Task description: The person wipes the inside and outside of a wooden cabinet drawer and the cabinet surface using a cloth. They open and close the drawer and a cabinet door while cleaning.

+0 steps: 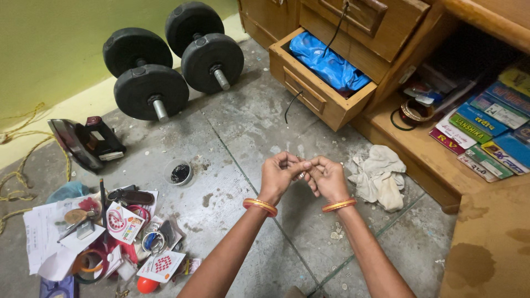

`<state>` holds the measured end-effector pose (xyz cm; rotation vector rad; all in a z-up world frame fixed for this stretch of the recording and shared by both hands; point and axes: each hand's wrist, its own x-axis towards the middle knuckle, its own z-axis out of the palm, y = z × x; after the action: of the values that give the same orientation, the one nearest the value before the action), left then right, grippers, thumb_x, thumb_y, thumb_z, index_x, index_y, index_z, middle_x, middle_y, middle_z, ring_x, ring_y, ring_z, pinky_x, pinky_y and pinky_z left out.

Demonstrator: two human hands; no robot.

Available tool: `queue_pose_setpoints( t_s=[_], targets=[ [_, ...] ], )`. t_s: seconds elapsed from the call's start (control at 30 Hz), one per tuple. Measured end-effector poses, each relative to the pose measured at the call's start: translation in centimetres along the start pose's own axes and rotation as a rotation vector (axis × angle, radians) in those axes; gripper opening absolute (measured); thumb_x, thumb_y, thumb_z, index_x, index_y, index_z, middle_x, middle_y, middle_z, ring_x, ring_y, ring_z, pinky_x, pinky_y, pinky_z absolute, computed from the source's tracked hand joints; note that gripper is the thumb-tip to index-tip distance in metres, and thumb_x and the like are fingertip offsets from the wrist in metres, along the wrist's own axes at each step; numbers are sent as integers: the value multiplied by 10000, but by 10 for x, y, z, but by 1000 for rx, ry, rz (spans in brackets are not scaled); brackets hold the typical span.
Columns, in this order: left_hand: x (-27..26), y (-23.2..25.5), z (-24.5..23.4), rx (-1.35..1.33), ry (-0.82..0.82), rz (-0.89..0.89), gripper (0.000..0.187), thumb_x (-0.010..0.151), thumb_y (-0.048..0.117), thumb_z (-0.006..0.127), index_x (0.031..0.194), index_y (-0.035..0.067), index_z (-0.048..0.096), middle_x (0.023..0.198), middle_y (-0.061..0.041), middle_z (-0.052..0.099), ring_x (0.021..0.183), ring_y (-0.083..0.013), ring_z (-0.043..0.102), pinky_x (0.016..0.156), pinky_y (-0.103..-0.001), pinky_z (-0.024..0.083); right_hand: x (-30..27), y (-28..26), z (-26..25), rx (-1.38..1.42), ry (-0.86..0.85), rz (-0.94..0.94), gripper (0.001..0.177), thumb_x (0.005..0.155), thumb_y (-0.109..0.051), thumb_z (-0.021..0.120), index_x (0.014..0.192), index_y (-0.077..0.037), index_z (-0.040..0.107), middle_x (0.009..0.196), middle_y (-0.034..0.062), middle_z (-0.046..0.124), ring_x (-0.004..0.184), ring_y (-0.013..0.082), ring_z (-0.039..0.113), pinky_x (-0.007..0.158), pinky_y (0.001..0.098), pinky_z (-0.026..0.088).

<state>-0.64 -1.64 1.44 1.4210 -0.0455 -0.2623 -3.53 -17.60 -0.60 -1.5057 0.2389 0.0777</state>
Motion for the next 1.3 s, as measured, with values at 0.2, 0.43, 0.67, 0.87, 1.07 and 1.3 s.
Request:
queue_pose_setpoints(
  t_s=[0.2,0.43,0.67,0.87,1.07,1.3],
  targets=[
    [-1,0,1,30,49,-15,190,815,124,855,850,-15,730,705,-31,715,603,-61,631,541,-219,513,-2,4,7,-59,58,19,122,977,-126,661,932,-14,677,658,22,639,443,61,506,343,238,372],
    [-2,-2,0,66,79,5,125,870,86,794,886,-24,738,735,-44,732,627,-59,642,562,-221,526,-11,-11,22,-177,150,-38,89,960,-113,673,930,-31,689,641,0,650,449,41,498,353,235,362],
    [-2,-10,-8,4,33,29,135,895,81,781,958,-35,752,761,-47,733,649,-70,639,577,-224,507,-13,-18,23,-149,86,-70,92,972,-117,656,963,-34,694,681,14,669,470,56,541,371,247,403],
    [1,-18,-56,50,171,30,124,898,89,754,978,-3,772,812,-48,770,655,-77,680,586,-229,550,-2,-6,43,-335,-7,-144,255,1021,-185,564,1118,-20,734,865,78,733,625,130,696,559,279,572],
    [-34,4,-215,858,529,152,108,770,61,778,871,25,788,770,-152,759,667,-228,750,641,-347,578,7,3,126,-379,-257,-210,260,1008,-166,562,1123,-2,728,1023,103,742,769,152,765,692,289,623],
    [-87,47,-384,1270,920,-157,109,756,88,744,835,80,818,837,-258,725,834,-425,725,820,-478,575,-10,-5,198,-422,-489,-347,229,972,-128,590,1093,-9,743,1064,113,737,808,170,790,726,280,629]
  ],
)
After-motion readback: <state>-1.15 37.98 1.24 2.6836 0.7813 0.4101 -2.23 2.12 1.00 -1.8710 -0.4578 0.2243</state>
